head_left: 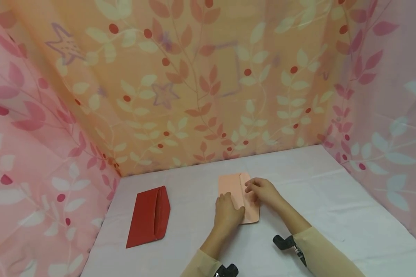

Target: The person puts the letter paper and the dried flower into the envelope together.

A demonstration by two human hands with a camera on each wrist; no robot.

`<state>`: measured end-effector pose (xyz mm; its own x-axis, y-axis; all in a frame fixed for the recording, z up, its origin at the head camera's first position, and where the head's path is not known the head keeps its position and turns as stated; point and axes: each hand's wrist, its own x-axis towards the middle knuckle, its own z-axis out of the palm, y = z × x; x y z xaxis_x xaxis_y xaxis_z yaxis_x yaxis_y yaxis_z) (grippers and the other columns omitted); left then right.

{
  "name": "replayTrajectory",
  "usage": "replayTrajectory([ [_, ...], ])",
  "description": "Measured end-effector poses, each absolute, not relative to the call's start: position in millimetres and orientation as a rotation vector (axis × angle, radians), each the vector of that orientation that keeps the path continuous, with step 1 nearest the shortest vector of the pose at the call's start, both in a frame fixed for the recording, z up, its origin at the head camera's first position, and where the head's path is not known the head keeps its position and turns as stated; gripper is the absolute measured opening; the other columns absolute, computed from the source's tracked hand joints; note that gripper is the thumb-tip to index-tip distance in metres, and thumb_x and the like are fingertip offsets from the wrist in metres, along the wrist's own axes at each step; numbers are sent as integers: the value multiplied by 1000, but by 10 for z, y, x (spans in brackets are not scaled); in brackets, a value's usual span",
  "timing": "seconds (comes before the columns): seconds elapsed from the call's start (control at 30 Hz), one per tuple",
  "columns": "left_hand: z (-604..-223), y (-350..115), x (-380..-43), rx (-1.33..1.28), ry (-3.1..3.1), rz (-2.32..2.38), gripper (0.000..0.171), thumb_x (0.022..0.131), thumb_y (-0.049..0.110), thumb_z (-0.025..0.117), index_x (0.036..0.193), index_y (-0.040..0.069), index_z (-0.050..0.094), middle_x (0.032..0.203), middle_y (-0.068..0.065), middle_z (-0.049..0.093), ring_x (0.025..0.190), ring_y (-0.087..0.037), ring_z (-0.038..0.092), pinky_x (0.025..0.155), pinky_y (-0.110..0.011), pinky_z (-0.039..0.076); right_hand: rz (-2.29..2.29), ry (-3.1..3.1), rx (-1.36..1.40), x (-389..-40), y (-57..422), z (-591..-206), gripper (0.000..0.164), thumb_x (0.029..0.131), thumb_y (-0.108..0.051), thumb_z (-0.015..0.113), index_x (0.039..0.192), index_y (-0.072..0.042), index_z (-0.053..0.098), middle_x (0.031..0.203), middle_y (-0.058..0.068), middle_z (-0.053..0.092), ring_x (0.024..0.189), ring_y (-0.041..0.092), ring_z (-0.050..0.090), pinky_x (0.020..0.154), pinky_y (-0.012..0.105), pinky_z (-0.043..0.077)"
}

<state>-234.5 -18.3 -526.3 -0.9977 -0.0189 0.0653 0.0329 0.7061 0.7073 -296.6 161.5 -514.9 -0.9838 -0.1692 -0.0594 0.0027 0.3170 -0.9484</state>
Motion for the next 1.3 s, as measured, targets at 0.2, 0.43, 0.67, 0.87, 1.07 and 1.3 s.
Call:
replayTrajectory([
  [0.2,-5189,-350,-2367,-98,-2814,-1259,62,87,25,79,136,-5,57,140,-26,58,134,-45,51,106,-58,48,-1625,2544,-269,-2851,1632,-5161,22,103,-21,60,116,-6,70,95,7,72,64,20,64,54,31,55],
  [0.43,-5046,-678,-2294,-329,-2862,-1303,49,93,25,71,134,0,61,143,-19,58,137,-38,52,110,-56,44,-1412,2722,-469,-2716,1683,-5108,21,102,-22,62,115,-9,72,96,5,74,69,15,65,59,27,55],
  [0.67,-5028,-947,-2106,-602,-2924,-1132,43,93,27,71,131,6,65,134,-10,66,131,-32,58,108,-51,47,-1057,2979,-670,-2543,1709,-5053,15,100,-25,66,112,-20,74,99,-12,71,76,5,56,67,26,49],
  [0.87,-5054,-1162,-1945,-720,-2951,-959,36,94,31,70,127,14,68,134,-1,66,130,-25,59,109,-47,47,-797,3148,-985,-2420,1700,-5082,11,97,-25,71,107,-22,74,97,-14,70,75,-2,55,66,23,51],
  [1.07,-5015,-1392,-1809,-741,-2972,-865,33,96,32,69,126,18,69,137,4,65,131,-21,58,109,-47,48,-667,3247,-1158,-2337,1703,-5086,8,93,-22,74,100,-21,73,93,-15,70,74,-4,55,65,21,52],
  [1.3,-5003,-1671,-1698,-695,-2960,-802,31,96,30,70,126,21,70,138,5,64,130,-19,58,106,-48,50,-695,3219,-1224,-2282,1774,-5019,14,91,-17,75,104,-21,73,96,-14,69,81,0,63,70,23,56],
])
